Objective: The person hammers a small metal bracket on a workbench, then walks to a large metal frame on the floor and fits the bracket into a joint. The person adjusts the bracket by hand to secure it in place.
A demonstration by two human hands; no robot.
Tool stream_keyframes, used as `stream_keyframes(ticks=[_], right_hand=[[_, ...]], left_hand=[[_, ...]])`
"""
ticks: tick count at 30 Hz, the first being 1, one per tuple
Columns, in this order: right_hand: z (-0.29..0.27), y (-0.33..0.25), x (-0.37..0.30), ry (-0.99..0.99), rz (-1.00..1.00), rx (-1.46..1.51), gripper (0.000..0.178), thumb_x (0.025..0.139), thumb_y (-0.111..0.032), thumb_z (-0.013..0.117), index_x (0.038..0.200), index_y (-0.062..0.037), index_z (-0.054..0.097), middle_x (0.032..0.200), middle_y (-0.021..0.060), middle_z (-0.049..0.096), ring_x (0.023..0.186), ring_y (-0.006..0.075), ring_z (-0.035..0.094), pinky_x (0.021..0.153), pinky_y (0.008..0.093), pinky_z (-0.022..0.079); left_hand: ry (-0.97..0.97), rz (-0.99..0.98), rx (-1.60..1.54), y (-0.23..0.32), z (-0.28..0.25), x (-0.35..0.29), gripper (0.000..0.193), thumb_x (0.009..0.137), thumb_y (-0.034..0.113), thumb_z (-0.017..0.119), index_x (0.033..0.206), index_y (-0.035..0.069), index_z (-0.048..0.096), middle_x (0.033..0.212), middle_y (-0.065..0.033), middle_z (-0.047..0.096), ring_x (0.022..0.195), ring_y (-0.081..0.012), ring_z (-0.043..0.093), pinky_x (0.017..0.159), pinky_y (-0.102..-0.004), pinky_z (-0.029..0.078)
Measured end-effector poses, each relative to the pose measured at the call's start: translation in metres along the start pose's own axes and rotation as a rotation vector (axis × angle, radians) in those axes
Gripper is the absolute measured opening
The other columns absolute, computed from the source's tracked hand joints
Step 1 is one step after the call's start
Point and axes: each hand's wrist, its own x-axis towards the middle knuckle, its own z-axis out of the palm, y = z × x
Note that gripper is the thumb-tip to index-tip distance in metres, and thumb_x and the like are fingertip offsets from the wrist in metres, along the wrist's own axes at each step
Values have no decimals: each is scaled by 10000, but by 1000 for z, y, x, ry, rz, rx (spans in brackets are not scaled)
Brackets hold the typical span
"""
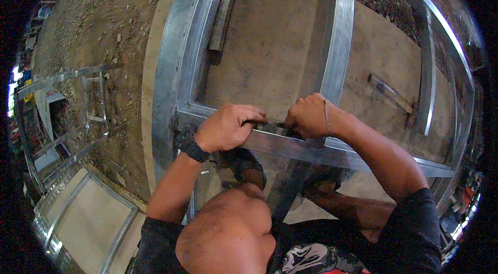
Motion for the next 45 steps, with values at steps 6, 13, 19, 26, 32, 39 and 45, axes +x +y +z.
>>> stream_keyframes(ticks=[6,13,19,26,32,39,45], right_hand=[[-4,-2,-3,21,7,10,155,811,-188,701,927,-122,782,908,210,752,889,394,747,732,508,592],[-5,1,-5,16,-40,43,190,816,-190,696,971,-112,774,912,213,749,893,401,741,745,509,595],[-8,2,-6,-52,-60,63,231,875,-260,658,986,-83,759,939,226,743,914,429,726,775,538,589],[-15,0,-6,-77,-44,219,308,879,-247,636,1124,-72,700,990,239,738,950,443,717,818,549,575],[-11,4,-3,-136,-37,108,282,835,-200,656,1084,-81,712,927,221,733,924,442,707,781,557,548],[-11,8,-4,-194,-77,102,253,786,-148,654,1021,-89,727,857,208,725,878,446,703,748,557,539],[-14,6,-5,-186,-78,81,228,720,-158,735,913,-37,753,894,208,752,883,403,744,746,509,586]], left_hand=[[8,-152,94,23,1,-5,291,882,95,640,1155,32,719,1117,-196,732,1054,-378,692,951,-429,534],[178,34,255,23,20,-22,345,883,149,683,1211,43,676,1150,-165,723,1103,-349,669,1083,-480,437],[185,24,282,16,24,-24,331,919,186,688,1232,76,685,1213,-123,720,1171,-310,652,1154,-488,387],[171,15,268,16,21,-21,317,931,215,690,1219,82,692,1178,-130,727,1165,-325,655,1163,-504,385],[202,-3,222,20,19,-21,305,927,229,695,1190,75,703,1157,-135,731,1161,-324,661,1178,-506,374],[180,-18,206,16,18,-24,306,935,222,691,1206,80,711,1174,-116,734,1173,-302,664,1194,-521,343],[248,27,253,20,22,-24,282,885,149,748,1161,95,734,1124,-83,741,1098,-256,687,1155,-505,385]])
